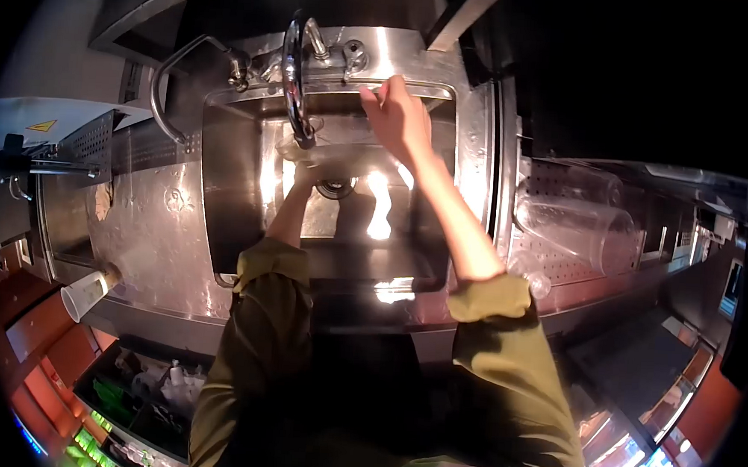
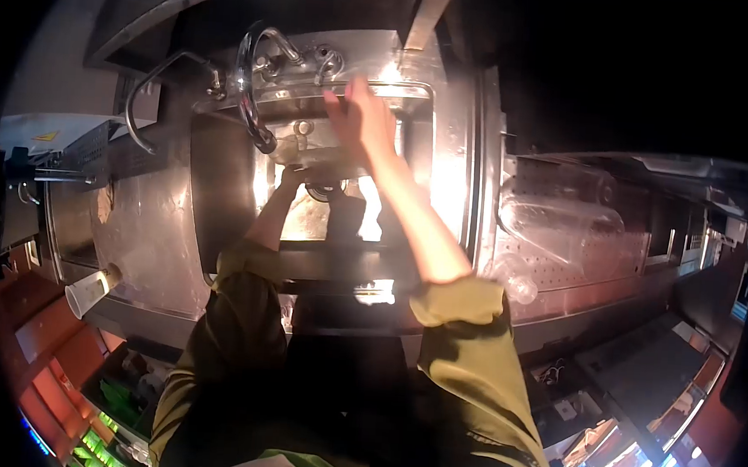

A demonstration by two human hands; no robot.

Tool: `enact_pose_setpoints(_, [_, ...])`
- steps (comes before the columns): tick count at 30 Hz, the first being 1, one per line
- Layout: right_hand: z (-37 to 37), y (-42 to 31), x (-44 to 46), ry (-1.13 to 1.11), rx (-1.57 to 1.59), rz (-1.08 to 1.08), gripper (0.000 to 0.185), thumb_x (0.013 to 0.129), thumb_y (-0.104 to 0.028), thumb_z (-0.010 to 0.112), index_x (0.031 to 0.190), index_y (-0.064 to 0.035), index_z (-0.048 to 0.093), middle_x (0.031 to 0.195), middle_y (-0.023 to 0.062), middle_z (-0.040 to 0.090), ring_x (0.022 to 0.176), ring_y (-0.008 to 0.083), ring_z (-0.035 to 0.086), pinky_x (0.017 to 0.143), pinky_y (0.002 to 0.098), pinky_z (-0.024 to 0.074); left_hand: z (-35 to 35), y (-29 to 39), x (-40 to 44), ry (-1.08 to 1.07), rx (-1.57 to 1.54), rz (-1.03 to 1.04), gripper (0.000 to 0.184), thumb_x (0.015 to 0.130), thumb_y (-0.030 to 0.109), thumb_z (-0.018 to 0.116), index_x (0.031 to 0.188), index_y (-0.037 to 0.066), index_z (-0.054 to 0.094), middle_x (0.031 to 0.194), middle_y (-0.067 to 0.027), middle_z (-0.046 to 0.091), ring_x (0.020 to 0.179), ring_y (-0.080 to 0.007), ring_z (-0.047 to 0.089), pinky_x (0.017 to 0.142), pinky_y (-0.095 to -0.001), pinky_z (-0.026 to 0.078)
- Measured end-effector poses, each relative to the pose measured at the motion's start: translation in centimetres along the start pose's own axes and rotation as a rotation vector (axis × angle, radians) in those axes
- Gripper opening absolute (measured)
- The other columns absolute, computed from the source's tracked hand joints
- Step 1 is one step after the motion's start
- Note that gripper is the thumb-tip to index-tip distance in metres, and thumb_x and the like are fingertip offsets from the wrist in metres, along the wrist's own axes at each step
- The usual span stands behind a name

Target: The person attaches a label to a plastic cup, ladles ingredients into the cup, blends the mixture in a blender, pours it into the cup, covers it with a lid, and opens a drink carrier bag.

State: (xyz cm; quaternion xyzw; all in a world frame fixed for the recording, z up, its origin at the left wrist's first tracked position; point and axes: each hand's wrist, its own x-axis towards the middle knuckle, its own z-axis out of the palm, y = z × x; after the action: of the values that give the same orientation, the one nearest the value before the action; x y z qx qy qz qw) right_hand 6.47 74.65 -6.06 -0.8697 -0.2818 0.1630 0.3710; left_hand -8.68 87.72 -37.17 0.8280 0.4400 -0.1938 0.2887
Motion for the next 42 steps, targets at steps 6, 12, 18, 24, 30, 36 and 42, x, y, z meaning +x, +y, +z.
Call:
enact_pose_setpoints(6, [4.3, 0.1, 6.8, -0.102, -0.255, -0.049, 0.042, 0.083, -0.030, 0.055, 0.105, 0.0020, 0.042, 0.097, 0.0245, 0.059, 0.090, 0.0412, 0.058, 0.078, 0.0487, 0.0449, 5.7, -3.3, -2.5, 0.206, -0.410, 0.340, 0.010, 0.080, 0.015, 0.056, 0.077, 0.007, 0.060, 0.075, -0.0052, 0.062, 0.070, -0.0172, 0.060, 0.062, -0.0303, 0.049])
enact_pose_setpoints(12, [2.1, 1.6, 7.0, -0.220, -0.287, -0.159, 0.030, 0.087, -0.022, 0.049, 0.107, -0.0015, 0.040, 0.104, 0.0210, 0.056, 0.093, 0.0393, 0.057, 0.076, 0.0461, 0.0462, -7.1, 6.8, -13.9, 0.281, -0.397, 0.608, 0.034, 0.087, 0.036, 0.046, 0.084, 0.006, 0.063, 0.074, -0.0141, 0.062, 0.077, -0.0315, 0.061, 0.069, -0.0415, 0.047])
enact_pose_setpoints(18, [4.1, 4.1, 0.6, 0.268, 0.011, -0.111, 0.025, 0.086, -0.019, 0.054, 0.100, 0.0006, 0.047, 0.091, 0.0172, 0.054, 0.076, 0.0311, 0.056, 0.066, 0.0405, 0.0442, -13.0, 7.8, -15.0, 0.027, -0.247, 0.529, 0.018, 0.082, 0.020, 0.054, 0.079, 0.006, 0.063, 0.068, -0.0150, 0.062, 0.066, -0.0310, 0.062, 0.063, -0.0406, 0.048])
enact_pose_setpoints(24, [11.6, 9.9, -7.7, -0.328, 0.319, -0.124, 0.044, 0.080, -0.004, 0.057, 0.121, -0.0026, 0.042, 0.101, 0.0115, 0.052, 0.092, 0.0199, 0.053, 0.079, 0.0337, 0.0455, -18.4, 6.8, -22.8, 0.179, 0.086, 0.652, 0.024, 0.073, 0.002, 0.054, 0.094, 0.008, 0.065, 0.075, -0.0156, 0.061, 0.076, -0.0305, 0.059, 0.077, -0.0445, 0.046])
enact_pose_setpoints(30, [9.7, 0.2, -9.0, -0.365, 0.891, 0.421, 0.059, 0.079, -0.004, 0.059, 0.131, -0.0072, 0.032, 0.116, 0.0130, 0.048, 0.105, 0.0201, 0.051, 0.089, 0.0338, 0.0443, -19.2, 6.5, -25.3, 0.390, 0.086, 0.982, 0.025, 0.064, 0.002, 0.060, 0.088, 0.005, 0.064, 0.072, -0.0085, 0.060, 0.080, -0.0233, 0.056, 0.092, -0.0373, 0.038])
enact_pose_setpoints(36, [11.5, 0.9, -6.7, -0.470, 0.785, -0.077, 0.074, 0.072, -0.013, 0.071, 0.131, -0.0050, 0.027, 0.118, 0.0159, 0.048, 0.101, 0.0221, 0.054, 0.077, 0.0326, 0.0505, -22.0, 5.6, -26.4, 0.578, -0.013, 0.829, 0.040, 0.076, 0.008, 0.059, 0.114, 0.003, 0.050, 0.116, -0.0149, 0.050, 0.111, -0.0326, 0.044, 0.096, -0.0437, 0.034])
enact_pose_setpoints(42, [8.4, 2.7, -9.3, -0.408, 0.483, -0.342, 0.086, 0.064, -0.016, 0.077, 0.132, -0.0022, 0.026, 0.122, 0.0162, 0.044, 0.110, 0.0243, 0.048, 0.087, 0.0365, 0.0448, -19.5, 0.1, -28.0, 0.548, -0.415, 0.518, 0.040, 0.080, 0.006, 0.056, 0.118, 0.002, 0.046, 0.112, -0.0165, 0.052, 0.105, -0.0334, 0.048, 0.092, -0.0387, 0.038])
